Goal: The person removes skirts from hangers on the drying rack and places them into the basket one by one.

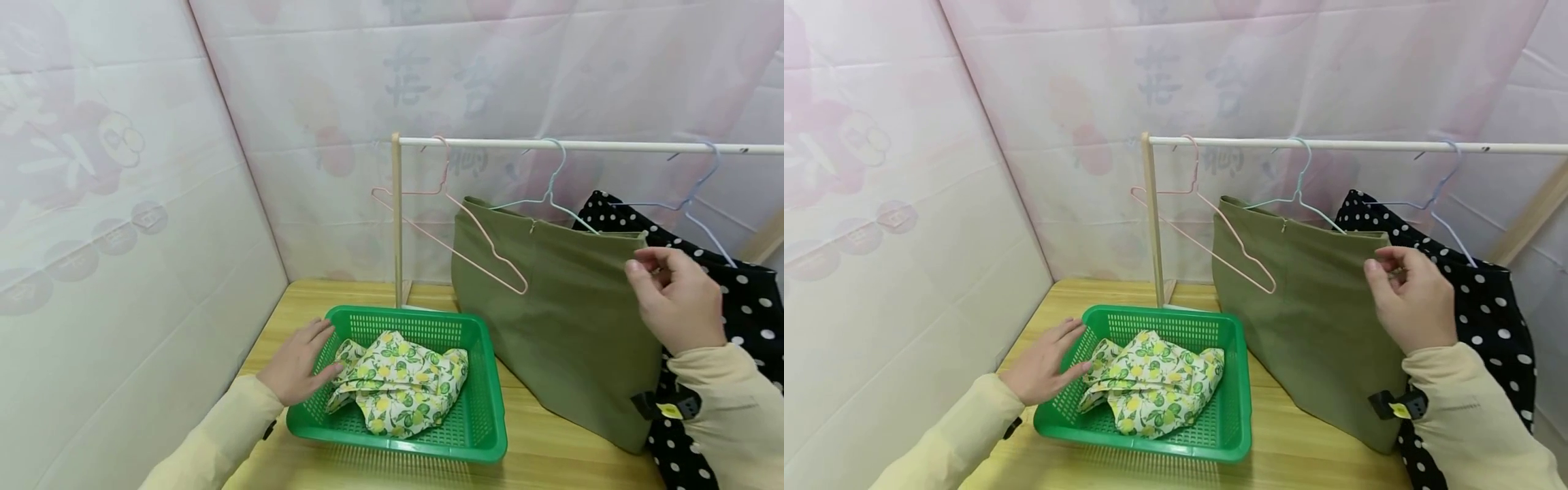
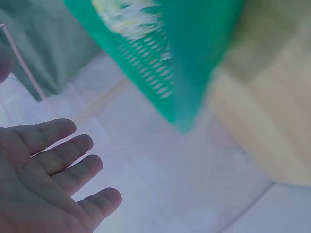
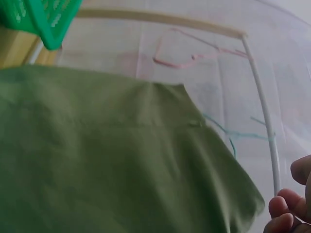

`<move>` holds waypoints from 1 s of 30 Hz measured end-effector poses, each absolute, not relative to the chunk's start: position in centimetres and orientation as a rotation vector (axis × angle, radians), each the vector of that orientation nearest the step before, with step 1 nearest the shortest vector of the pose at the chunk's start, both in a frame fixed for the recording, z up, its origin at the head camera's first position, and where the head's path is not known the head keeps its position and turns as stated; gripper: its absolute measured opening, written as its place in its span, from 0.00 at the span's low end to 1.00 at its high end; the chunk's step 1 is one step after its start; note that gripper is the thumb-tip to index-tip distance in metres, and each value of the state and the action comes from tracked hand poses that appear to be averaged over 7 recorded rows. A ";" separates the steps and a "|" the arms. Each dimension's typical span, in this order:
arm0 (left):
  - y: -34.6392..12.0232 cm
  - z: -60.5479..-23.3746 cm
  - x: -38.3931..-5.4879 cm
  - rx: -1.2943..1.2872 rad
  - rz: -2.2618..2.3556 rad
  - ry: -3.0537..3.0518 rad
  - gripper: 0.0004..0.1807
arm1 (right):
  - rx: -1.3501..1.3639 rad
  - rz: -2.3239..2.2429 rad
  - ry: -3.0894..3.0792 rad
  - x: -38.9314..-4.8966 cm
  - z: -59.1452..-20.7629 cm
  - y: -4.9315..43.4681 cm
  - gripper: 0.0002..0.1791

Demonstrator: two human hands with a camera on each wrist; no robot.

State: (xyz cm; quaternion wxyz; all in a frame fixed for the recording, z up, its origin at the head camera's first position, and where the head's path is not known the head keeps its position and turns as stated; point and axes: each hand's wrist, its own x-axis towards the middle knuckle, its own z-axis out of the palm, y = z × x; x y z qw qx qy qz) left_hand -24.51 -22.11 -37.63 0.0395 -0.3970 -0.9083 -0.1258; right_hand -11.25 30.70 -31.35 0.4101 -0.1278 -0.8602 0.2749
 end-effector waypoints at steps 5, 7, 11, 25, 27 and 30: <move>-19.8 -35.3 -25.2 -1.269 -0.369 -2.742 0.38 | -0.432 0.601 -2.254 -10.9 -31.7 32.7 0.19; -18.9 -34.6 -25.3 -1.286 -0.356 -2.731 0.38 | -0.475 0.571 -2.342 -10.9 -32.3 33.4 0.23; -16.8 -33.5 -25.5 -1.334 -0.340 -2.707 0.38 | -0.506 0.551 -2.463 -11.0 -33.2 34.5 0.28; -6.0 -27.8 -26.8 -1.467 -0.521 -2.659 0.34 | -0.310 0.649 -2.629 -11.6 -34.4 34.1 0.23; -4.6 -26.8 -27.2 -1.458 -0.574 -2.678 0.33 | -0.268 0.706 -2.631 -11.8 -34.5 33.5 0.23; -2.8 -25.8 -27.4 -1.451 -0.657 -2.708 0.33 | -0.235 0.783 -2.614 -11.8 -34.7 32.5 0.21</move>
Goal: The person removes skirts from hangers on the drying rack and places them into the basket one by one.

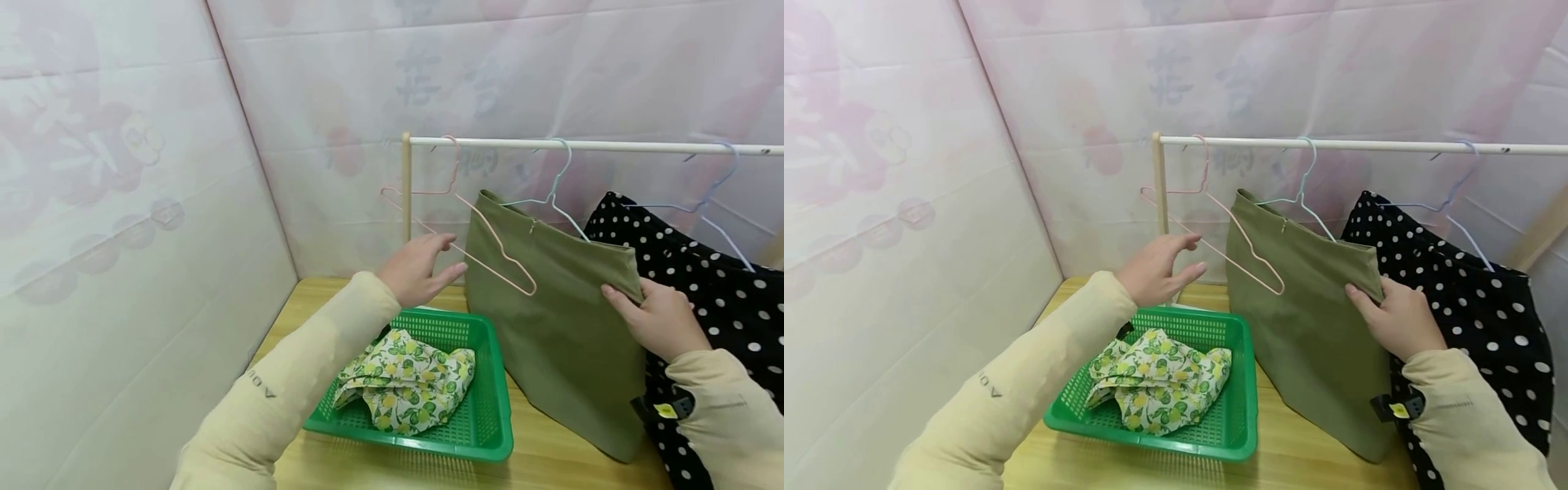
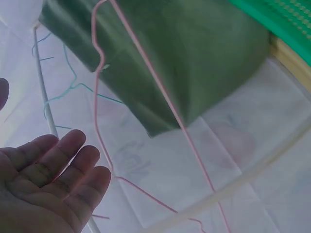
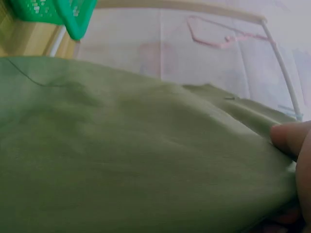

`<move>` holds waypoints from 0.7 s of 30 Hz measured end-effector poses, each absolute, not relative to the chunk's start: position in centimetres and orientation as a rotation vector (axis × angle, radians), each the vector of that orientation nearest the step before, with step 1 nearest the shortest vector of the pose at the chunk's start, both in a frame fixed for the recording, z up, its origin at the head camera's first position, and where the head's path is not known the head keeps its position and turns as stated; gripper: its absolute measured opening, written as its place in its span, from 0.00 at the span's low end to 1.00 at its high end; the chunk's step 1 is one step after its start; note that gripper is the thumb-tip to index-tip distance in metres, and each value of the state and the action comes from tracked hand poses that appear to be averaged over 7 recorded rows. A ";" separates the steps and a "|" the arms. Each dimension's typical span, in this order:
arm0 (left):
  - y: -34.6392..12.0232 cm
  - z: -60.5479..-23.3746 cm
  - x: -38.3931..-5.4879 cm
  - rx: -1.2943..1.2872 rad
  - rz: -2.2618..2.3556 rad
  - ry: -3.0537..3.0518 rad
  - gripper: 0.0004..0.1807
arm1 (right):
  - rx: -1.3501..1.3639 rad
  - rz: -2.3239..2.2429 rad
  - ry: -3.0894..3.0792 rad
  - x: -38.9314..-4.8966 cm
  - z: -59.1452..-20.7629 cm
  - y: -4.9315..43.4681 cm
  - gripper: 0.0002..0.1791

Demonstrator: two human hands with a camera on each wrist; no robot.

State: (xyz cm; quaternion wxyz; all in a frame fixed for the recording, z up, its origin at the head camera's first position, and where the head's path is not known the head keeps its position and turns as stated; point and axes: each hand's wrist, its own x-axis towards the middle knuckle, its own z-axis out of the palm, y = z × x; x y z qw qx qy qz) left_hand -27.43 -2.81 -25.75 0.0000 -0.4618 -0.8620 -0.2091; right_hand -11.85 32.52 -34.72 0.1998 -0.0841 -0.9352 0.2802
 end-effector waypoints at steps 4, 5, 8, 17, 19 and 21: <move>-0.8 -25.2 -27.5 -1.444 -0.764 -2.717 0.32 | -0.170 0.816 -2.557 -11.5 -34.7 31.3 0.16; -0.3 -25.1 -27.6 -1.443 -0.796 -2.713 0.31 | -0.144 0.811 -2.541 -11.5 -34.6 31.0 0.15; 1.3 -24.8 -27.8 -1.436 -0.896 -2.695 0.30 | -0.111 0.789 -2.505 -11.5 -34.3 29.7 0.13; 7.0 -23.4 -28.7 -1.218 -0.893 -2.852 0.26 | -0.097 0.804 -2.444 -12.7 -33.5 25.6 0.15; 8.3 -23.3 -28.7 -1.170 -0.826 -2.899 0.25 | -0.083 0.799 -2.427 -12.7 -33.4 24.8 0.14; 9.3 -23.2 -28.7 -1.117 -0.764 -2.932 0.22 | -0.078 0.790 -2.420 -12.8 -33.2 23.9 0.13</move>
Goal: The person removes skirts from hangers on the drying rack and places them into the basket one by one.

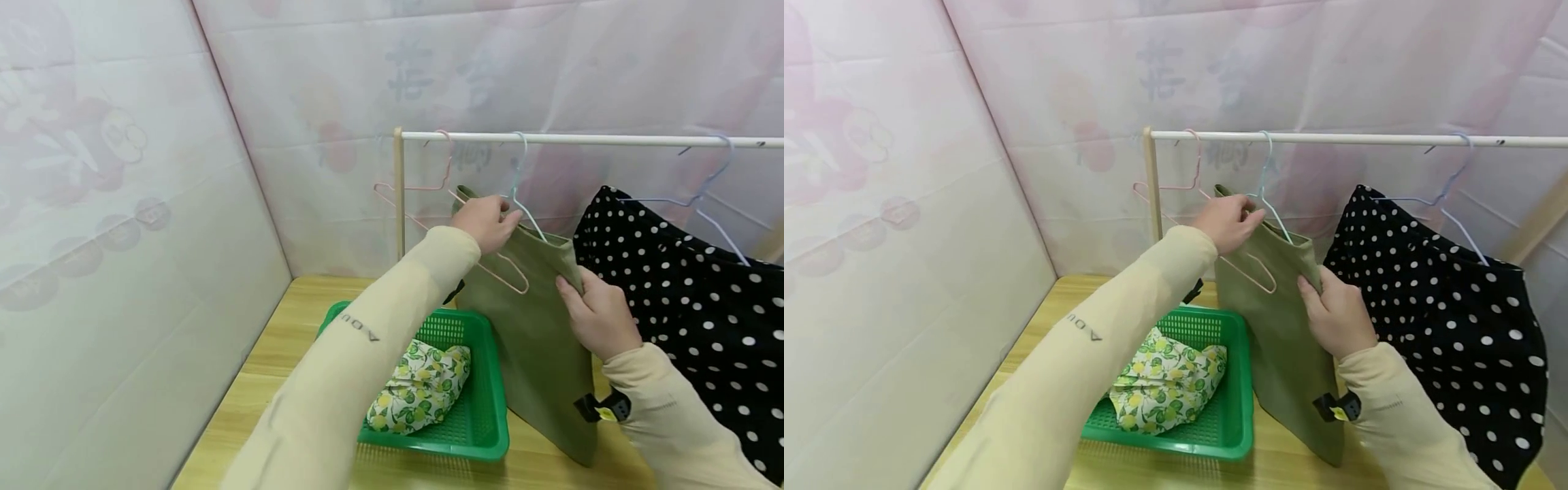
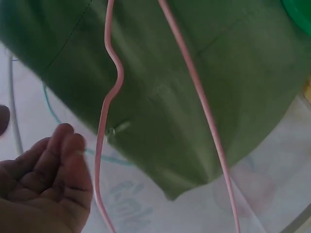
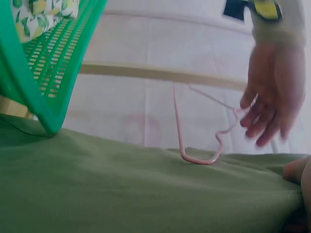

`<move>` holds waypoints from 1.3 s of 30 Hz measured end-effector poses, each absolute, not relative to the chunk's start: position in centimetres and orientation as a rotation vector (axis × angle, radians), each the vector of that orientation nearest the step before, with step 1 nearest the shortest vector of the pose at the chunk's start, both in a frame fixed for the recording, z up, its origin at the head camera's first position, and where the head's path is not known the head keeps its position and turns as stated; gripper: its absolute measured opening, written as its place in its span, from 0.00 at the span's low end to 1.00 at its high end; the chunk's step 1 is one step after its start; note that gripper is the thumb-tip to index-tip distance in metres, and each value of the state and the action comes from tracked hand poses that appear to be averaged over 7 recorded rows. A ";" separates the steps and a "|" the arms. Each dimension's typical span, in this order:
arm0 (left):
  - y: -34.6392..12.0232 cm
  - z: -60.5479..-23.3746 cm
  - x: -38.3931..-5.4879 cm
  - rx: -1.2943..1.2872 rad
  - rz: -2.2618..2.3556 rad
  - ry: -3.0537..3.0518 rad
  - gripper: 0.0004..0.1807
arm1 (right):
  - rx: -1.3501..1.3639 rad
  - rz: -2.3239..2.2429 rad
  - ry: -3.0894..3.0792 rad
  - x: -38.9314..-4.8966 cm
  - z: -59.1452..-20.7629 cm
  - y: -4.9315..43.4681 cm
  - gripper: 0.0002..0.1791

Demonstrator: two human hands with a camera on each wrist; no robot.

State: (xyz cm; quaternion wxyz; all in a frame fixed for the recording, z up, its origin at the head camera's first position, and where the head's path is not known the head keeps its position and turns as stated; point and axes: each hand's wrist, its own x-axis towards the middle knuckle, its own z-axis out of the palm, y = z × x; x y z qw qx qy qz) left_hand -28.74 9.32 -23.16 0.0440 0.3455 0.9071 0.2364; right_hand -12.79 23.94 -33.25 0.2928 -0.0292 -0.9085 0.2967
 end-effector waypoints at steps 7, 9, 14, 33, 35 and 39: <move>11.1 -23.1 -29.3 0.946 0.579 2.926 0.22 | -0.011 0.754 -2.358 -13.5 -33.1 21.5 0.11; 11.2 -23.3 -29.4 0.925 0.552 2.940 0.24 | -0.007 0.728 -2.340 -13.6 -33.1 21.2 0.11; 11.0 -24.0 -29.6 0.894 0.584 2.946 0.23 | 0.027 0.654 -2.318 -13.9 -33.1 20.4 0.10; 9.9 -22.3 -29.5 1.108 0.926 2.788 0.23 | 0.043 0.451 -2.278 -11.5 -30.7 19.7 0.12; 9.4 -21.7 -29.5 1.168 0.950 2.754 0.22 | 0.050 0.412 -2.266 -10.5 -30.1 19.9 0.13; 8.2 -20.8 -29.8 1.213 1.026 2.681 0.21 | 0.098 0.373 -2.220 -8.8 -29.2 20.3 0.16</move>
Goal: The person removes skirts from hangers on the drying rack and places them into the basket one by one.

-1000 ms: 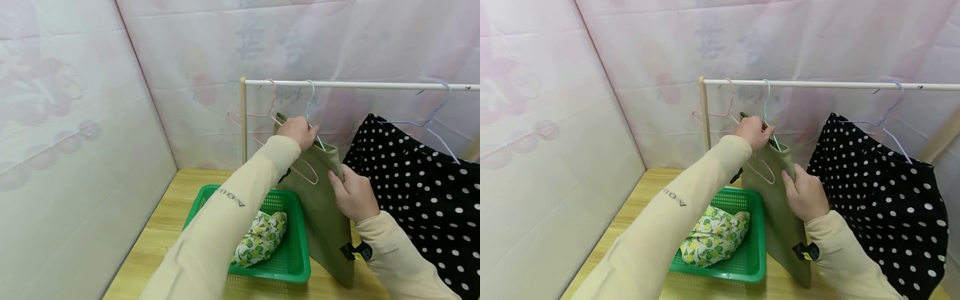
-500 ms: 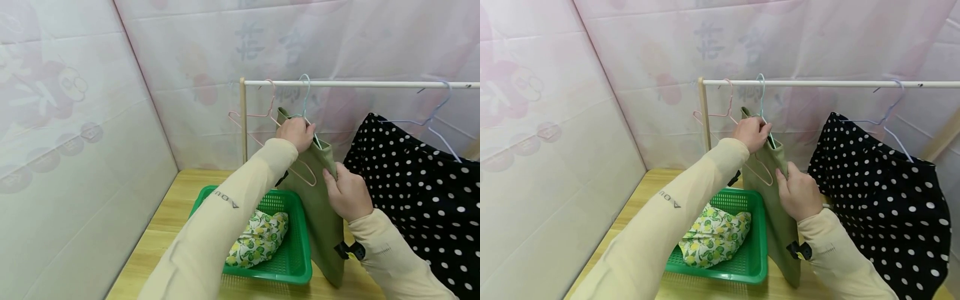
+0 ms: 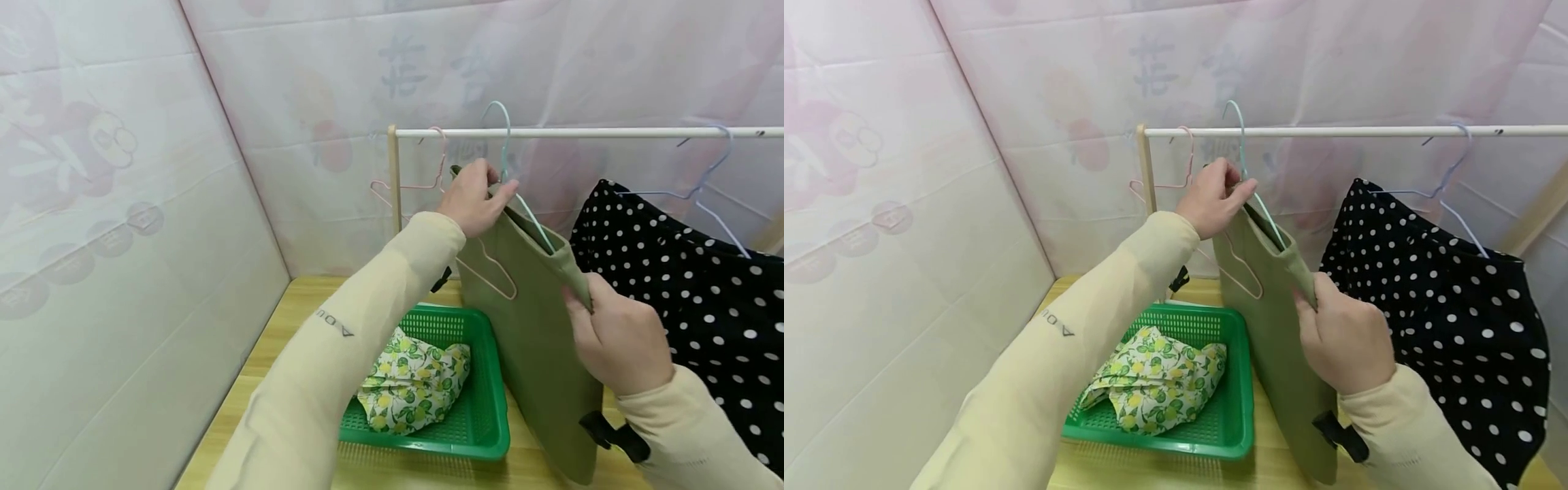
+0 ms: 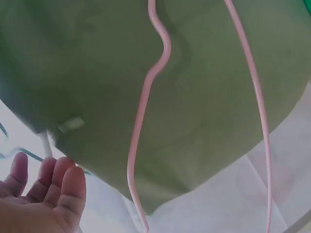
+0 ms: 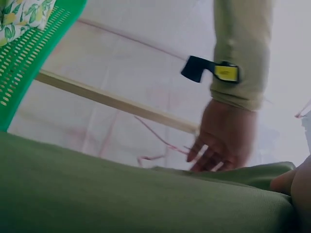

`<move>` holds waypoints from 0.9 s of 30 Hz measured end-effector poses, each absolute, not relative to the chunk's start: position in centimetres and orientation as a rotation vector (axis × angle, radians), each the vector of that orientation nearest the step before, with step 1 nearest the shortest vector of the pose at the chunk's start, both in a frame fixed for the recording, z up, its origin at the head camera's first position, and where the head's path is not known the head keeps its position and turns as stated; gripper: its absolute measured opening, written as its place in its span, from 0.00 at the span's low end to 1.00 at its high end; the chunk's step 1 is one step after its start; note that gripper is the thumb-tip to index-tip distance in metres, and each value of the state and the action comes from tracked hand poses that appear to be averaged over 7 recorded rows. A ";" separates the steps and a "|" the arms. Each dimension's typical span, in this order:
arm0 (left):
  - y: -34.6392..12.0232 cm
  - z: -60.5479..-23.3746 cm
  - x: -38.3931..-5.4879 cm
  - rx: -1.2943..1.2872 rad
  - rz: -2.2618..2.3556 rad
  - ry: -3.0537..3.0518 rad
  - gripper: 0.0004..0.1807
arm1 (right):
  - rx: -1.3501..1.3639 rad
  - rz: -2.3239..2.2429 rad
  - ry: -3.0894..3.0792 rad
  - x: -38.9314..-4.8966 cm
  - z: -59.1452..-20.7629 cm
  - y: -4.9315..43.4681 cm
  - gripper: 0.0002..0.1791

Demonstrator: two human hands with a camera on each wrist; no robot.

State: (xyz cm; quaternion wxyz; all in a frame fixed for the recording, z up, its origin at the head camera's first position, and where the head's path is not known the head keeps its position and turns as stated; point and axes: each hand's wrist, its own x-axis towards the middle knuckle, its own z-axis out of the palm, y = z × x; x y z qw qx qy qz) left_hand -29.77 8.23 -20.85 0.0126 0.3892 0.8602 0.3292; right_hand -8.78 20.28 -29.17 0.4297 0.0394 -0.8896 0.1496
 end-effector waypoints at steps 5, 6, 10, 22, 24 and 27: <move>7.4 -20.4 -30.1 1.303 0.993 2.633 0.21 | 0.126 0.357 -2.221 -7.1 -28.2 20.9 0.21; 7.3 -20.3 -30.1 1.347 0.948 2.640 0.20 | 0.131 0.347 -2.224 -6.9 -28.0 21.0 0.22; 7.4 -20.1 -29.8 1.502 0.842 2.639 0.16 | 0.158 0.286 -2.230 -5.8 -27.1 21.5 0.28; 8.0 -18.0 -27.4 1.635 1.269 2.451 0.11 | 0.296 0.240 -2.130 -4.4 -25.9 21.1 0.29; 7.7 -17.5 -27.0 1.663 1.373 2.391 0.10 | 0.318 0.261 -2.118 -4.4 -26.0 21.0 0.30; 7.2 -16.8 -26.3 1.719 1.449 2.335 0.09 | 0.371 0.349 -2.102 -4.4 -26.3 20.4 0.31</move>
